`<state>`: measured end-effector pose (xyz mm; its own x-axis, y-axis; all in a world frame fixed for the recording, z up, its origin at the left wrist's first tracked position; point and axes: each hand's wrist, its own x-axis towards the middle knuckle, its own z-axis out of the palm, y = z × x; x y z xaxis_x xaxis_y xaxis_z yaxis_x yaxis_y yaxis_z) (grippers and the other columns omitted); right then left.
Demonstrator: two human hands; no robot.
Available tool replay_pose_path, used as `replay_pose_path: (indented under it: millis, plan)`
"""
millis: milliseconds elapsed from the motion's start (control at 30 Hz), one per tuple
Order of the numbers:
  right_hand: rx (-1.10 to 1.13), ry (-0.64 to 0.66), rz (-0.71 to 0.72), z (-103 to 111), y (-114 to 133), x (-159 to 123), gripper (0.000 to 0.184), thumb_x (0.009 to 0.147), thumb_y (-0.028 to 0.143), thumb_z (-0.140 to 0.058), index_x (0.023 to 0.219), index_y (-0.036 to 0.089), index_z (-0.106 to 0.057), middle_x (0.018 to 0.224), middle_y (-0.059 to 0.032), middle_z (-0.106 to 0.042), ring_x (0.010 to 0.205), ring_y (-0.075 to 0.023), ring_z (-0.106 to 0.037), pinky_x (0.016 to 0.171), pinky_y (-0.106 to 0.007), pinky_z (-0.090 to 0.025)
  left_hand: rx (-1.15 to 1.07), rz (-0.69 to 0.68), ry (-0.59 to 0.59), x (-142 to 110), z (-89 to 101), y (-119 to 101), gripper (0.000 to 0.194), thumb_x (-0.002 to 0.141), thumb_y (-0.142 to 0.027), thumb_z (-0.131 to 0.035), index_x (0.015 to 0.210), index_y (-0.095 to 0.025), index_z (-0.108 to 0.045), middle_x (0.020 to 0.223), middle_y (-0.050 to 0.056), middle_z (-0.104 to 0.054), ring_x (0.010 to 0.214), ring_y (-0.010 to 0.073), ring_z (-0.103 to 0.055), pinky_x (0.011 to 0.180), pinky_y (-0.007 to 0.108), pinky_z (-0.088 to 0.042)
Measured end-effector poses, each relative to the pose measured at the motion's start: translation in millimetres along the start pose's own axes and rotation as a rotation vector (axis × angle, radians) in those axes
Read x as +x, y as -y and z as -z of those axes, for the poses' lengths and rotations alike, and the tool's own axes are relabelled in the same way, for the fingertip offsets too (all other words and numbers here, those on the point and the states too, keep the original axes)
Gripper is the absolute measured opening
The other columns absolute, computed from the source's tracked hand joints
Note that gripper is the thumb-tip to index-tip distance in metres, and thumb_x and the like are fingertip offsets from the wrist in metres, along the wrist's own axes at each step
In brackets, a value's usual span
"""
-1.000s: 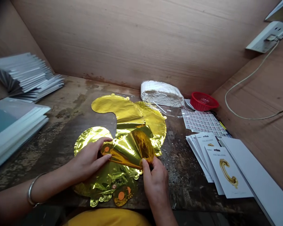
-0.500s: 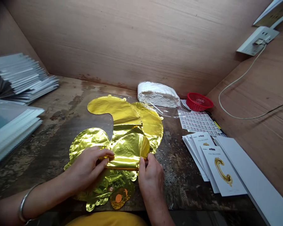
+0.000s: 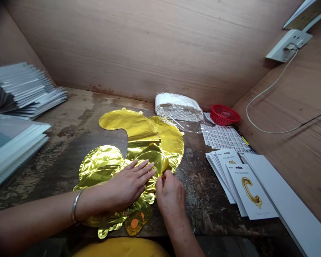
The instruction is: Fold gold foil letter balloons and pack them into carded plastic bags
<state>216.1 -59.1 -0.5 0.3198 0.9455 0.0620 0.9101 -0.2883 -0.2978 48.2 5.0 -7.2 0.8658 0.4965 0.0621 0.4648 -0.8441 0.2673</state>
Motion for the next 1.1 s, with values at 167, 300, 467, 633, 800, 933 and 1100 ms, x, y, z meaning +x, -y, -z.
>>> replay_pose_path:
  millis: [167, 300, 467, 633, 800, 933, 1100]
  plan:
    - [-0.113, -0.261, 0.289, 5.8, -10.4, 16.2, 0.041, 0.093, 0.03, -0.043, 0.127, 0.008, -0.054, 0.134, -0.0222, -0.052, 0.125, -0.0339, -0.044, 0.099, -0.049, -0.038, -0.034, -0.009, -0.017, -3.9, -7.6, -1.6, 0.05, 0.099, -0.029, -0.032, 0.146, -0.014, -0.036, 0.155, 0.013, -0.029, 0.144, 0.0319, -0.024, 0.116, 0.052, -0.019]
    - [-0.214, 0.005, 0.389, -2.6, -27.6, 36.0, 0.045, 0.097, 0.03, -0.035, 0.137, 0.016, -0.05, 0.145, -0.0127, -0.047, 0.138, -0.0327, -0.033, 0.109, -0.063, -0.025, -0.032, 0.005, -0.043, -6.2, -6.0, -1.0, 0.051, 0.1, -0.031, -0.031, 0.147, -0.013, -0.033, 0.155, 0.013, -0.028, 0.144, 0.0316, -0.022, 0.116, 0.051, -0.018]
    - [-0.192, -0.116, 0.351, 3.9, -25.7, 28.3, 0.051, 0.099, 0.025, -0.027, 0.137, -0.002, -0.047, 0.15, -0.0227, -0.034, 0.143, -0.0344, -0.02, 0.111, -0.059, -0.026, -0.038, 0.01, -0.047, -6.5, -13.1, -5.7, 0.053, 0.099, -0.031, -0.032, 0.148, -0.013, -0.031, 0.156, 0.014, -0.027, 0.144, 0.0314, -0.022, 0.116, 0.052, -0.016]
    - [-0.076, 0.057, 0.542, -17.5, -8.4, 2.2, 0.051, 0.098, 0.024, -0.032, 0.142, 0.0, -0.041, 0.148, -0.0186, -0.04, 0.139, -0.027, -0.033, 0.111, -0.045, -0.038, -0.066, 0.058, -0.008, -10.1, -8.9, -1.2, 0.063, 0.098, -0.04, -0.033, 0.15, -0.007, -0.023, 0.157, 0.017, -0.021, 0.146, 0.0305, -0.015, 0.118, 0.051, -0.011]
    - [-0.089, 0.024, 0.516, -33.6, -12.6, -0.2, 0.052, 0.097, 0.023, -0.032, 0.141, -0.002, -0.04, 0.15, -0.0206, -0.036, 0.141, -0.0292, -0.03, 0.112, -0.05, -0.035, 0.029, 0.526, 0.094, -43.5, 45.3, 57.0, 0.088, 0.084, -0.054, -0.054, 0.149, -0.003, -0.024, 0.156, 0.025, -0.013, 0.145, 0.0406, -0.011, 0.113, 0.062, -0.012]
    - [-0.092, -0.002, 0.524, -33.6, -13.5, 1.1, 0.051, 0.097, 0.024, -0.032, 0.14, -0.002, -0.042, 0.148, -0.0212, -0.038, 0.14, -0.0298, -0.031, 0.112, -0.05, -0.035, 0.093, 0.389, -0.031, -65.4, 73.2, 61.9, 0.075, 0.08, -0.034, -0.062, 0.147, -0.017, -0.032, 0.158, 0.013, -0.023, 0.145, 0.034, -0.019, 0.116, 0.055, -0.016]
    - [-0.118, -0.017, 0.539, -34.0, -12.7, 0.4, 0.05, 0.097, 0.023, -0.032, 0.139, -0.002, -0.043, 0.148, -0.0214, -0.039, 0.139, -0.0298, -0.032, 0.111, -0.048, -0.036, 0.094, -0.185, -0.04, -53.3, 44.4, 12.8, 0.031, 0.09, -0.014, -0.051, 0.121, -0.017, -0.058, 0.12, 0.012, -0.065, 0.119, 0.0245, -0.055, 0.113, 0.042, -0.029]
